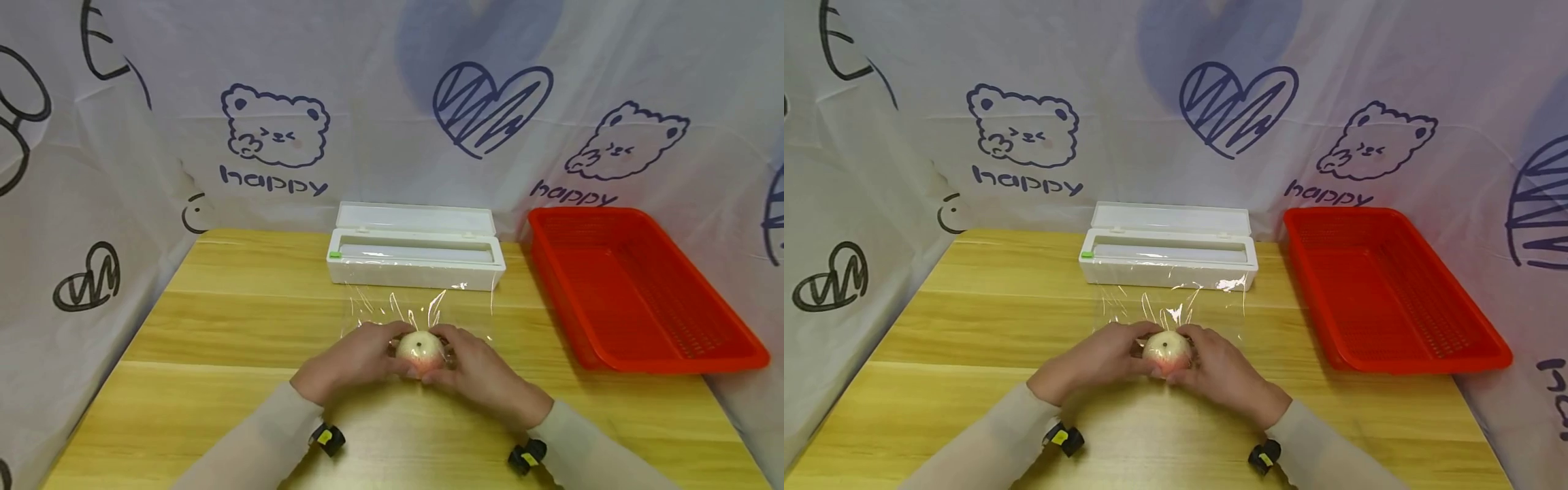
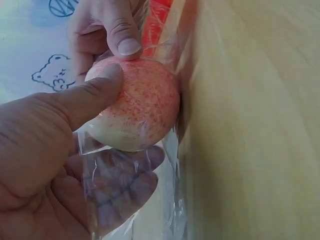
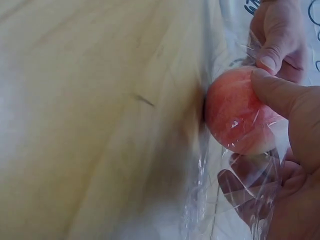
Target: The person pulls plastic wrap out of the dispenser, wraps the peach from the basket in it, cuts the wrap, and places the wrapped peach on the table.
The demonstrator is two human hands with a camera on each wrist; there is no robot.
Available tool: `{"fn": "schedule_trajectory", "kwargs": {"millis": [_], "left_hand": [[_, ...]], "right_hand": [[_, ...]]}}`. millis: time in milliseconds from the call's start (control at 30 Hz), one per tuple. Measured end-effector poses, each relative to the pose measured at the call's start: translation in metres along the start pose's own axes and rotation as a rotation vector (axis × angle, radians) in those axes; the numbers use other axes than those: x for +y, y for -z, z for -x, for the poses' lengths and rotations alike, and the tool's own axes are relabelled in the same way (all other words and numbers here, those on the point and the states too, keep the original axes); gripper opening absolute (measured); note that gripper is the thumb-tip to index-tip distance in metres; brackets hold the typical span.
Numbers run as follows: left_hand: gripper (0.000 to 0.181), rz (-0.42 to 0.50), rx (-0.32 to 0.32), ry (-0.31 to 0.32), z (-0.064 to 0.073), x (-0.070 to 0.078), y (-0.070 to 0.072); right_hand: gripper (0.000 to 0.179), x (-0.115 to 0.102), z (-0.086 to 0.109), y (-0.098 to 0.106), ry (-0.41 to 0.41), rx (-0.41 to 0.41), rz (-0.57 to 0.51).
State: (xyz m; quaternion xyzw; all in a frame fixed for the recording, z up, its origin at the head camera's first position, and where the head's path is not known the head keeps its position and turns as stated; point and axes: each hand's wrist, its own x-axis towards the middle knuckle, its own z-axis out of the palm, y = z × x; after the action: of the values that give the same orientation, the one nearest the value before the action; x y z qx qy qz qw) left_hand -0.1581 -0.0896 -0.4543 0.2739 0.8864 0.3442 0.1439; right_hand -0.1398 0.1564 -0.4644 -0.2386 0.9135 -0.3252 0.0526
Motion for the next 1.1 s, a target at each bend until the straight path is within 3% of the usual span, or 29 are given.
{"fn": "schedule_trajectory", "kwargs": {"millis": [167,367,500,600,767,1000,1100], "left_hand": [[0.053,0.057,-0.022,0.027,-0.006,-0.007,0.004],[0.044,0.114,-0.029,0.057,-0.011,-0.011,0.006],[0.036,0.153,0.0,0.094,-0.013,-0.009,0.006],[0.037,0.121,0.029,0.119,-0.012,-0.007,0.007],[0.038,0.07,0.029,0.149,-0.006,-0.012,0.015],[0.045,0.139,-0.029,0.217,0.01,-0.029,0.042],[0.046,0.146,-0.019,0.231,0.021,-0.034,0.052]], "right_hand": [[0.06,0.004,-0.009,0.005,-0.048,-0.06,-0.13],[0.054,0.009,-0.017,0.007,-0.129,-0.092,-0.207],[0.052,0.01,-0.021,0.011,-0.192,-0.122,-0.289],[0.05,0.013,-0.024,0.014,-0.207,-0.143,-0.302],[0.048,0.019,-0.029,0.02,-0.187,-0.174,-0.27],[0.042,0.024,-0.038,0.028,-0.142,-0.253,-0.305],[0.045,0.025,-0.044,0.031,-0.155,-0.292,-0.318]]}}
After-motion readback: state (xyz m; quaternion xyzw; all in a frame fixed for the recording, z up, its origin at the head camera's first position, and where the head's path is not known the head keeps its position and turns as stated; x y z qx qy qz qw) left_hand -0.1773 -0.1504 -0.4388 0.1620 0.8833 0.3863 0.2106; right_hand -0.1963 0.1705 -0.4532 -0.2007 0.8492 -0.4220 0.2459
